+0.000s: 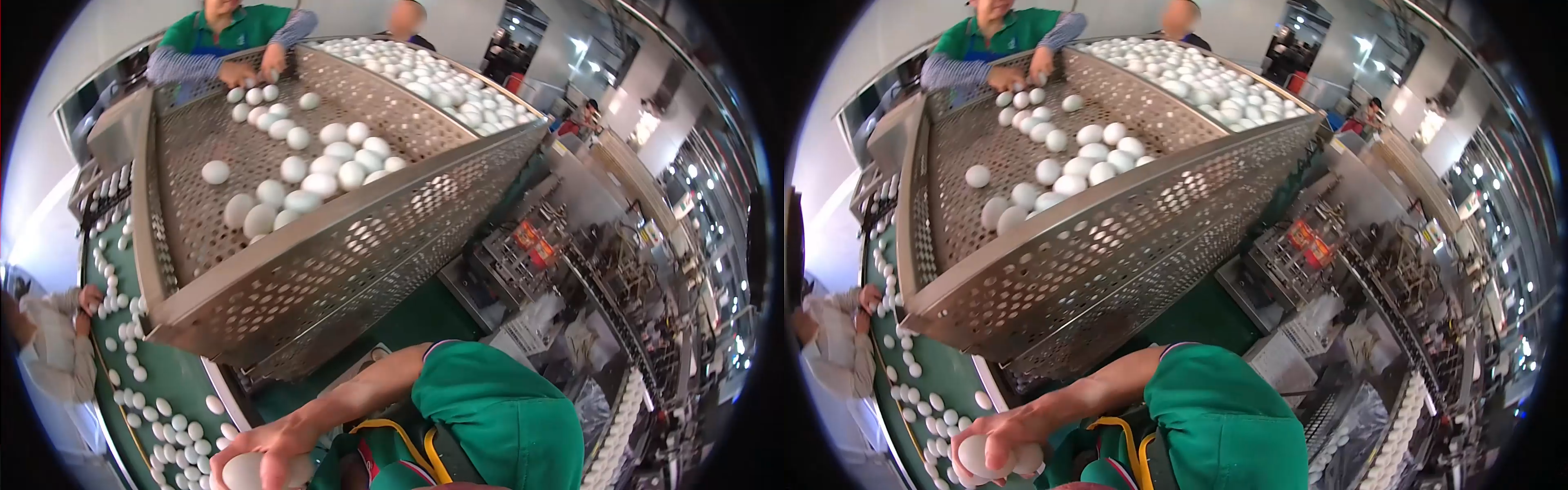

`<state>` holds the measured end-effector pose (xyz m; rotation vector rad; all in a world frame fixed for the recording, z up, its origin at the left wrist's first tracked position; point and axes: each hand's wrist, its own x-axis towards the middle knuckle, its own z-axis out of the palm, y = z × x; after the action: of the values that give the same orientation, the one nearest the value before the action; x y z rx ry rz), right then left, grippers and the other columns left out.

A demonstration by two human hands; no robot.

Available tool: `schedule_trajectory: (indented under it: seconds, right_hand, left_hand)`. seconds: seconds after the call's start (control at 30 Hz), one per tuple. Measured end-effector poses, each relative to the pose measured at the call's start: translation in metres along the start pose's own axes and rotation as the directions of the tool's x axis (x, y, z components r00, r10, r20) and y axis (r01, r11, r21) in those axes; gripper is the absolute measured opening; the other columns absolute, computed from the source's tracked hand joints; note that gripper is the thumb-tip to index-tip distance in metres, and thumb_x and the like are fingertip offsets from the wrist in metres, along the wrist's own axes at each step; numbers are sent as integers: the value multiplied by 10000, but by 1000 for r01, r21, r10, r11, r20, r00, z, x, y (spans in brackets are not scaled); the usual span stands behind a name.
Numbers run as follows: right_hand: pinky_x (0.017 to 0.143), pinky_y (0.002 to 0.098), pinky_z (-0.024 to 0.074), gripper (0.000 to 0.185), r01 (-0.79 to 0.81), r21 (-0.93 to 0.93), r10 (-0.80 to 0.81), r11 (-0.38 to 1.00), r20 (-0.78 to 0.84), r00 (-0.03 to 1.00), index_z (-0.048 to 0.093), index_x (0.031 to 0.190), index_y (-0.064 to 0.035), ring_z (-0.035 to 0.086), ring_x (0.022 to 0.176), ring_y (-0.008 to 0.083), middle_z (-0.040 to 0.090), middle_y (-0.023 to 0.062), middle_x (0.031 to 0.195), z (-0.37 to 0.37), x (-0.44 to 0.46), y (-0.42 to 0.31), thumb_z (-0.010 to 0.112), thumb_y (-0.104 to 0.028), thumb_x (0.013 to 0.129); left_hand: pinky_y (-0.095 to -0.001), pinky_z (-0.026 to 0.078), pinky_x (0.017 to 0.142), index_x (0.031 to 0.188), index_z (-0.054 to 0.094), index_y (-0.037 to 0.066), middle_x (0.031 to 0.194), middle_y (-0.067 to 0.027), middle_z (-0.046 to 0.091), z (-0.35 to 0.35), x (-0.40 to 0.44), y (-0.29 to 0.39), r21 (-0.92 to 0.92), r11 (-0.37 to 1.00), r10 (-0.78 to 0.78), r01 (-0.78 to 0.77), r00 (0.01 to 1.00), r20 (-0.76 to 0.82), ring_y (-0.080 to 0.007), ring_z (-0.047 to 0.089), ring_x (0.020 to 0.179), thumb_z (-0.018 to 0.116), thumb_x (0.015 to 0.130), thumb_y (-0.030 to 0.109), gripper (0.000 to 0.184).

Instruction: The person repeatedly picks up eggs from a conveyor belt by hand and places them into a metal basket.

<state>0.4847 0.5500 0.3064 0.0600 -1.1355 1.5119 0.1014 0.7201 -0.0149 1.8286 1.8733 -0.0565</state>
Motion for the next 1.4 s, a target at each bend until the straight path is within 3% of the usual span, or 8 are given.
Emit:
schedule_trajectory:
  seconds: [0.13, 0.3, 0.5, 0.6, 0.8, 1.17, 1.3, 1.4]
  right_hand:
    - [750, 337, 399, 557, -106, -125, 82, 987, -183, 980, 554, 976, -38, 514, 798, 208, 533, 77, 832, 45, -46, -117, 652, -534, 742]
    - [480, 308, 529, 536, -228, -511, -29, 829, -446, 894, 576, 884, -135, 595, 641, 314, 389, 389, 1176, 60, -85, -294, 776, -530, 581]
    - [629, 267, 477, 597, -588, -809, -120, 1, -583, 803, 551, 1093, -46, 570, 783, 133, 570, 83, 981, -18, -62, -416, 707, -434, 666]
    - [718, 332, 461, 550, -386, -852, 12, -354, -417, 909, 584, 1054, -4, 561, 819, 171, 577, 65, 893, -105, -48, -422, 679, -419, 707]
    - [891, 387, 451, 554, -351, -729, 204, -588, -554, 807, 618, 1049, -66, 535, 998, 341, 520, 228, 1054, -231, -38, -384, 686, -443, 650]
    - [944, 509, 434, 590, -481, -678, 159, -556, -655, 739, 544, 1217, -107, 537, 1067, 480, 346, 256, 1308, -259, -36, -317, 551, -498, 775]
    - [999, 535, 380, 557, -457, -730, 214, -509, -621, 754, 520, 1270, -150, 465, 1160, 481, 270, 234, 1406, -248, -36, -309, 476, -500, 838]
    - [1030, 554, 337, 570, -421, -728, 246, -540, -616, 749, 471, 1336, -187, 384, 1234, 492, 202, 213, 1471, -238, -33, -297, 412, -520, 878]
  left_hand:
    - [-382, 415, 879, 1229, 555, 62, 1068, -118, 617, -52, 42, 35, -507, 854, 17, -121, 979, -205, -242, 557, 988, 594, 845, 448, 546]
    - [-302, 475, 695, 1223, 539, 20, 1025, -81, 615, -217, -69, 201, -611, 618, 212, -495, 853, -476, -153, 570, 815, 539, 869, 484, 583]
    - [-307, 473, 874, 1245, 538, -26, 1134, -139, 590, -285, -216, 526, -18, 279, 810, -960, 245, -532, -199, 602, 999, 693, 685, 373, 705]
    - [-328, 522, 730, 1038, 667, 57, 877, -75, 661, -228, -181, 660, -71, 215, 927, -974, 227, -300, -179, 640, 785, 707, 690, 534, 592]
    - [-385, 539, 814, 1086, 673, 99, 1037, -196, 633, -136, -116, 737, 113, 811, 579, -575, 815, -6, -291, 652, 873, 680, 635, 564, 648]
    - [-436, 440, 972, 1261, 559, 115, 1239, -217, 386, -122, -123, 697, 185, 817, 550, -546, 834, 34, -392, 545, 1087, 590, 720, 524, 679]
    - [-381, 639, 592, 1439, 327, 135, 1423, -177, 204, -137, -125, 691, 186, 823, 497, -536, 839, 221, -370, 417, 1252, 557, 788, 483, 774]
    - [-398, 527, 851, 1315, 475, 82, 1246, -236, 405, -140, -124, 676, 118, 809, 546, -575, 811, 208, -371, 497, 1162, 534, 783, 452, 651]
